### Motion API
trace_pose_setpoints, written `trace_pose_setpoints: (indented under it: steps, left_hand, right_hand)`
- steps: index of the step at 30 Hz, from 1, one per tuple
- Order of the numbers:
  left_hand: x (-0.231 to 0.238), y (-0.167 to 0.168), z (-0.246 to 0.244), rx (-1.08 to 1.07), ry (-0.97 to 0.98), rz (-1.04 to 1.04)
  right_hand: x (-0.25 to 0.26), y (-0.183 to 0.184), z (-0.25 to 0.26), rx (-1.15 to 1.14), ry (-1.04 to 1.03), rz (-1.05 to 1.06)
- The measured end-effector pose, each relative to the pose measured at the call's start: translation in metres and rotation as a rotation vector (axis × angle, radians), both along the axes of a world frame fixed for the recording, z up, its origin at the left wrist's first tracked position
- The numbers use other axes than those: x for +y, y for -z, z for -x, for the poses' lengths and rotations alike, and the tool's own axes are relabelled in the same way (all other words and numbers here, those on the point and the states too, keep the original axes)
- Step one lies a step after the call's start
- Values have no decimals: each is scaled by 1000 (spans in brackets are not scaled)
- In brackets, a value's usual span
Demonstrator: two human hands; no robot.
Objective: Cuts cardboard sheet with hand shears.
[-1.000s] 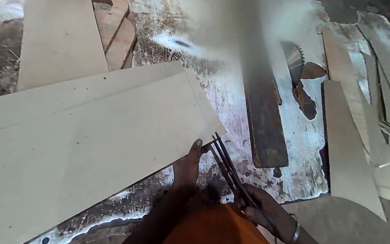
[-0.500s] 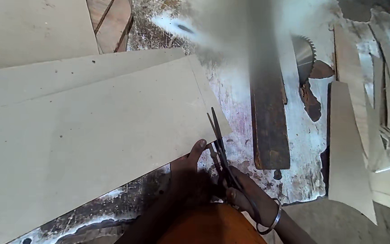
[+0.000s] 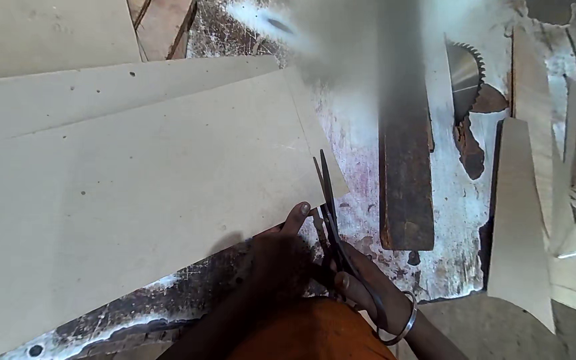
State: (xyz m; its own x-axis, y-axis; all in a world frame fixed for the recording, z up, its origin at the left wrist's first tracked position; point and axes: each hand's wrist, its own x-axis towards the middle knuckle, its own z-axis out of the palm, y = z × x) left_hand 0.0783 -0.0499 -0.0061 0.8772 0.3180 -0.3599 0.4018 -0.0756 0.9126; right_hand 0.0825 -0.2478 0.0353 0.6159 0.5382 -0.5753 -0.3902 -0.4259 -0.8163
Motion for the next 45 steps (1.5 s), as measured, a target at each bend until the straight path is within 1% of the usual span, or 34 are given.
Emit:
trace_pose_setpoints:
  steps: [1, 6, 7, 12, 14, 17, 21, 26, 28, 33, 36, 37, 38, 39, 40, 41, 42, 43, 44, 45]
  left_hand:
    - [1, 0, 0, 12, 33, -26]
    - [-2, -6, -3, 102, -131, 191]
    - [-2, -8, -4, 103, -142, 206]
    - [1, -6, -4, 112, -93, 157]
    - [1, -4, -3, 135, -93, 179]
    - [1, 0, -3, 77, -126, 294]
    - [-2, -4, -5, 2, -203, 353]
    - [-2, -6, -6, 100, -195, 393]
    - [-1, -4, -6, 68, -190, 417]
    - [-3, -1, -7, -20, -255, 506]
    - [-4, -1, -11, -39, -270, 510]
    - [-3, 0, -10, -37, -246, 548]
    - [1, 1, -8, -38, -188, 630]
    - [4, 3, -2, -42, -89, 721]
    - [9, 4, 7, -64, 75, 769]
    - [12, 2, 18, -111, 255, 705]
    - [15, -6, 29, -183, 381, 525]
    - [18, -15, 38, -307, 461, 249]
    - [22, -25, 42, -438, 492, -102]
    - [27, -33, 40, -542, 478, -436]
  right_hand:
    - [0, 1, 0, -6, 11, -2]
    - [-2, 7, 2, 1, 75, -61]
    - [-2, 8, 3, 6, 83, -69]
    - [2, 8, 4, 68, 140, -109]
    - [1, 10, 5, 76, 156, -132]
    - [-1, 11, 5, 69, 163, -152]
    - [-3, 12, 4, 70, 172, -162]
    - [-4, 12, 3, 67, 171, -160]
    - [-5, 12, 2, 63, 170, -153]
    - [-5, 13, 2, 64, 178, -133]
    - [-4, 13, 1, 71, 182, -123]
    - [-3, 14, 0, 73, 181, -120]
    - [-3, 14, -1, 76, 183, -120]
    - [-2, 14, -2, 77, 185, -121]
    - [-3, 13, -3, 76, 182, -118]
    - [-3, 12, -5, 72, 176, -117]
    - [-4, 11, -7, 68, 168, -118]
    - [-4, 11, -8, 63, 163, -117]
    - [-4, 11, -9, 64, 163, -116]
    - [-5, 12, -8, 72, 165, -116]
